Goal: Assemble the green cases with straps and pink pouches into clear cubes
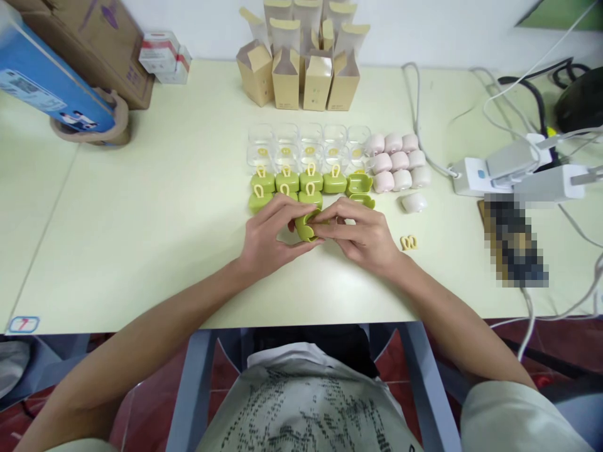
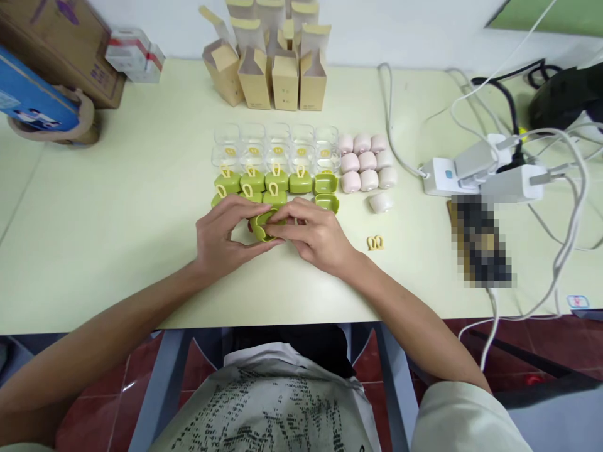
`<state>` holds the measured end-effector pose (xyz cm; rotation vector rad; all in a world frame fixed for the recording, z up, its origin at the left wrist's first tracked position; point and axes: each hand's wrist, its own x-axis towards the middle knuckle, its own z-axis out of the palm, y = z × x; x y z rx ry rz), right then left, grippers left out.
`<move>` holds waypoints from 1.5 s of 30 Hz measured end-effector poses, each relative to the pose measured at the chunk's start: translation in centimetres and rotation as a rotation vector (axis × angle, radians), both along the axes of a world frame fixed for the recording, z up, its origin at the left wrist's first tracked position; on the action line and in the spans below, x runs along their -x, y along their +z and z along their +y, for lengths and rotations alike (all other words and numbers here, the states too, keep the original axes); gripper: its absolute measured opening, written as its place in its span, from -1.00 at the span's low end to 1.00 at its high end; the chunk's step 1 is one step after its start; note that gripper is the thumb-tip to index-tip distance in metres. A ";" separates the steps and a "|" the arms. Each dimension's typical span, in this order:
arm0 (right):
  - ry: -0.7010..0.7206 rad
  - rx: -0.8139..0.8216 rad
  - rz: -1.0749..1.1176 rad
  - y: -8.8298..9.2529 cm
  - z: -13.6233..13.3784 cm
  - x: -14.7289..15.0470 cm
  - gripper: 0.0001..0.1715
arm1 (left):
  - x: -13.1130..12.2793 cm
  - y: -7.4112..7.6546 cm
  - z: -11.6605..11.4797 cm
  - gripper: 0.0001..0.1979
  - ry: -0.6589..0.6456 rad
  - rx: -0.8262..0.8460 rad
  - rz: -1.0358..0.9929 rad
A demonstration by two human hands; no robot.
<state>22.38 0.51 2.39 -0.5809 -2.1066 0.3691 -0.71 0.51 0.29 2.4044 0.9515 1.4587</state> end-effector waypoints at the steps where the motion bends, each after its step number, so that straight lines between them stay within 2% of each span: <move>1: 0.007 -0.001 0.001 0.0 0.0 0.0 -0.66 | 0.0 0.0 0.0 -0.53 -0.021 0.003 -0.006; 7: -0.029 -0.050 -0.010 -0.3 -0.3 0.3 -0.69 | -0.2 0.3 -0.2 -0.56 -0.099 0.030 -0.007; 14: -0.237 -0.112 -0.155 -0.9 -1.2 1.0 -0.62 | -0.1 -0.4 0.2 -0.55 -0.033 0.070 0.013; 20: -0.290 -0.182 -0.169 -0.8 -1.6 1.0 -0.62 | -0.3 -0.1 0.1 -0.56 -0.051 0.075 0.000; 25: -0.290 -0.098 -0.085 -1.3 -2.4 1.5 -0.54 | -0.5 0.0 -0.1 -0.67 0.002 0.100 -0.003; 30: -0.294 -0.052 -0.030 -1.2 -2.5 1.7 -0.58 | -0.2 0.0 0.2 -0.60 -0.047 0.022 -0.020; 35: -0.320 -0.156 -0.044 -0.8 -2.4 1.9 -0.66 | -0.1 0.2 0.3 -0.63 -0.073 0.088 -0.019; 39: -0.360 -0.218 -0.100 -0.8 -2.7 2.0 -0.65 | -0.2 0.1 0.1 -0.56 -0.092 0.046 -0.065; 43: -0.393 -0.257 -0.143 -0.8 -2.7 1.7 -0.65 | -0.4 0.5 0.0 -0.65 -0.050 0.051 0.004; 45: -0.396 -0.269 -0.135 -0.8 -2.6 1.6 -0.70 | -0.4 0.7 -0.1 -0.61 -0.067 -0.001 -0.013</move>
